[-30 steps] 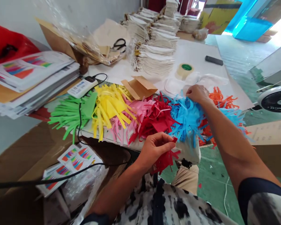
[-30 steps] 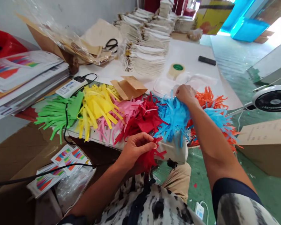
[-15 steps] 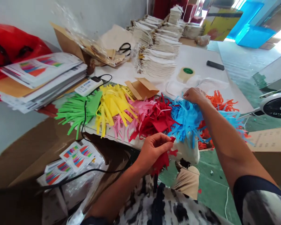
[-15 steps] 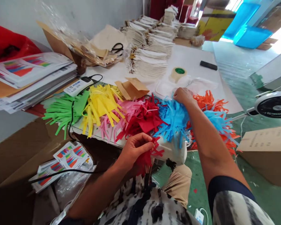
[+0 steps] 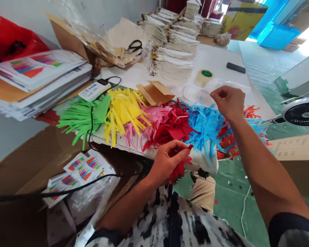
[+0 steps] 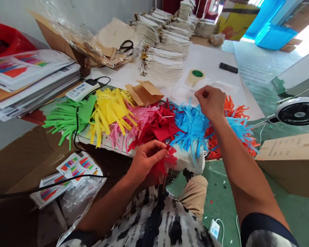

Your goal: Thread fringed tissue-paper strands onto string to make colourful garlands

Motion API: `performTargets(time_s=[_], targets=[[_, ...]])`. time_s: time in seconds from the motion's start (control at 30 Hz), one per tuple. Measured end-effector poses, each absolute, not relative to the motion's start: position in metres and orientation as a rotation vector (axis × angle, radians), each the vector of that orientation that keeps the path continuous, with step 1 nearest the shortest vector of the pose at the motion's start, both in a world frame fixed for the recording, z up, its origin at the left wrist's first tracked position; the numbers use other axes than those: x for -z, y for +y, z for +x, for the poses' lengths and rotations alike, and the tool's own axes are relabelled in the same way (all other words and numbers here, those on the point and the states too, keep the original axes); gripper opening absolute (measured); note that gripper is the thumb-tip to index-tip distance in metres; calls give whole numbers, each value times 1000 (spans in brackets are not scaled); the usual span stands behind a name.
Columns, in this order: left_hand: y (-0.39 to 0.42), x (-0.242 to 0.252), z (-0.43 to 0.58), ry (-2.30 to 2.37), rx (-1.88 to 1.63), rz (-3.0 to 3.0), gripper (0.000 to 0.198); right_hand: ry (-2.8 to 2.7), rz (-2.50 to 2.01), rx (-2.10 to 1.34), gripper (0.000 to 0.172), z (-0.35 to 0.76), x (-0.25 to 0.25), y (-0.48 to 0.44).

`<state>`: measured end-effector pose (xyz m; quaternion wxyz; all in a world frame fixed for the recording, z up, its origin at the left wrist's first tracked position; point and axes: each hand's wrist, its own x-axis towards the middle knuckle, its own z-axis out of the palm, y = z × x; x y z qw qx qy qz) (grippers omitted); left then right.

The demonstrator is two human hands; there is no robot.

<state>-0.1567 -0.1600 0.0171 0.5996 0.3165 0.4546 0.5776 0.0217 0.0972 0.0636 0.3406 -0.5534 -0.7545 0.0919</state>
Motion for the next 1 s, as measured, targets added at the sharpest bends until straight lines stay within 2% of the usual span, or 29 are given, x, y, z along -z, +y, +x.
performTargets(time_s=[0.17,0.27,0.4,0.67,1.0], targets=[[-170,-20,-157,1077,-1391,840,26,-1729,-1093,-921,20,21,-68,-42],[-179,-21,-152,1089,-1384,902,24,-1614,-1072,-1136,16,21,-53,-108],[-192,-24,-144,1097,-1372,964,24,-1545,-1004,-1149,7,24,-37,-144],[-205,-33,-139,1153,-1429,1224,14,-1625,-1082,-1088,8,39,-47,-161],[-211,-35,-139,1189,-1371,1411,12,-1736,-1104,-957,4,44,-51,-180]])
